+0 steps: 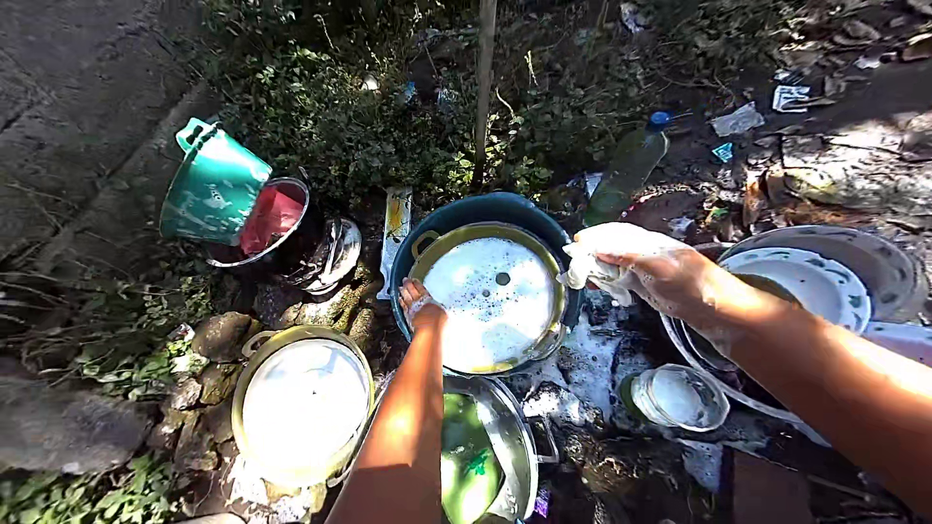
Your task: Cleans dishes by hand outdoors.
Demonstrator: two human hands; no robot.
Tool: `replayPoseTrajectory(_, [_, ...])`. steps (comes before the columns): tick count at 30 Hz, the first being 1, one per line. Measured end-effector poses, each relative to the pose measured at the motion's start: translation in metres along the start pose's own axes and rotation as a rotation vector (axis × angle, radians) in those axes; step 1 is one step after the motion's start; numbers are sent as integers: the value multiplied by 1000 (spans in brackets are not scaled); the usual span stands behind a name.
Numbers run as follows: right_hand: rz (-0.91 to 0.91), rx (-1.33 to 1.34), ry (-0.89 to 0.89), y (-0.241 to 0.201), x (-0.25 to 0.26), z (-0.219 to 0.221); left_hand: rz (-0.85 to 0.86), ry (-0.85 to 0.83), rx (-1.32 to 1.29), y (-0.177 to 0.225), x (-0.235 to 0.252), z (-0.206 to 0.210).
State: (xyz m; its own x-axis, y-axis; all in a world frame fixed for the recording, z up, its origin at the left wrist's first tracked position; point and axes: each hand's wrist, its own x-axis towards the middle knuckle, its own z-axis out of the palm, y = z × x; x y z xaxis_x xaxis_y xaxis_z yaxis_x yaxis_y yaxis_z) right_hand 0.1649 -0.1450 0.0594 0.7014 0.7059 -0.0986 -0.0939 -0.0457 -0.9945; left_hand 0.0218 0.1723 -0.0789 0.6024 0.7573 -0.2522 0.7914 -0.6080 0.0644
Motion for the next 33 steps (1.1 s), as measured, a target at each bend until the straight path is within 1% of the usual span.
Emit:
replayPoseTrajectory(3, [94,102,-11,11,5,-13,-139,-48,-62,8,-6,-4])
replayPoseTrajectory(4, [98,130,-14,15,7,-17,-173,-92,-45,12,-5,-5])
replayPoseTrajectory(5, [94,150,-18,20,7,-21,-183,-155,-7,16,-5,-6])
replayPoseTrajectory(7, [108,153,-25,24,4,-33,-139,-274,115,22,-8,-9])
replayPoseTrajectory(9, [137,159,-17,25,0,-43,-116,-315,207,21,-6,-11])
replayPoseTrajectory(11, [133,198,-2,34,1,-59,-169,-266,159,23,-2,-23])
replayPoseTrajectory(13, [131,189,25,42,1,-73,-265,-131,-24,23,4,-44])
replayPoseTrajectory(14, [149,184,39,44,1,-78,-265,-91,-73,21,7,-55])
replayPoseTrajectory(17, [183,204,76,45,2,-83,-177,-98,-66,10,16,-83])
replayPoseTrajectory(18, [188,215,85,44,3,-83,-142,-73,-51,10,19,-90])
replayPoseTrajectory(21, [171,240,76,44,6,-84,-69,51,-32,23,18,-113])
replayPoseTrajectory(23, [176,243,60,46,6,-87,-31,83,-71,31,13,-132])
replayPoseTrajectory(25, [176,242,47,48,7,-88,24,79,-122,32,8,-149])
replayPoseTrajectory(27, [167,256,48,46,7,-87,84,89,-189,36,-3,-163])
replayPoseTrajectory(29, [168,272,52,46,9,-85,175,139,-254,43,-23,-169])
replayPoseTrajectory(33, [145,317,20,51,12,-78,394,333,-258,47,-52,-171])
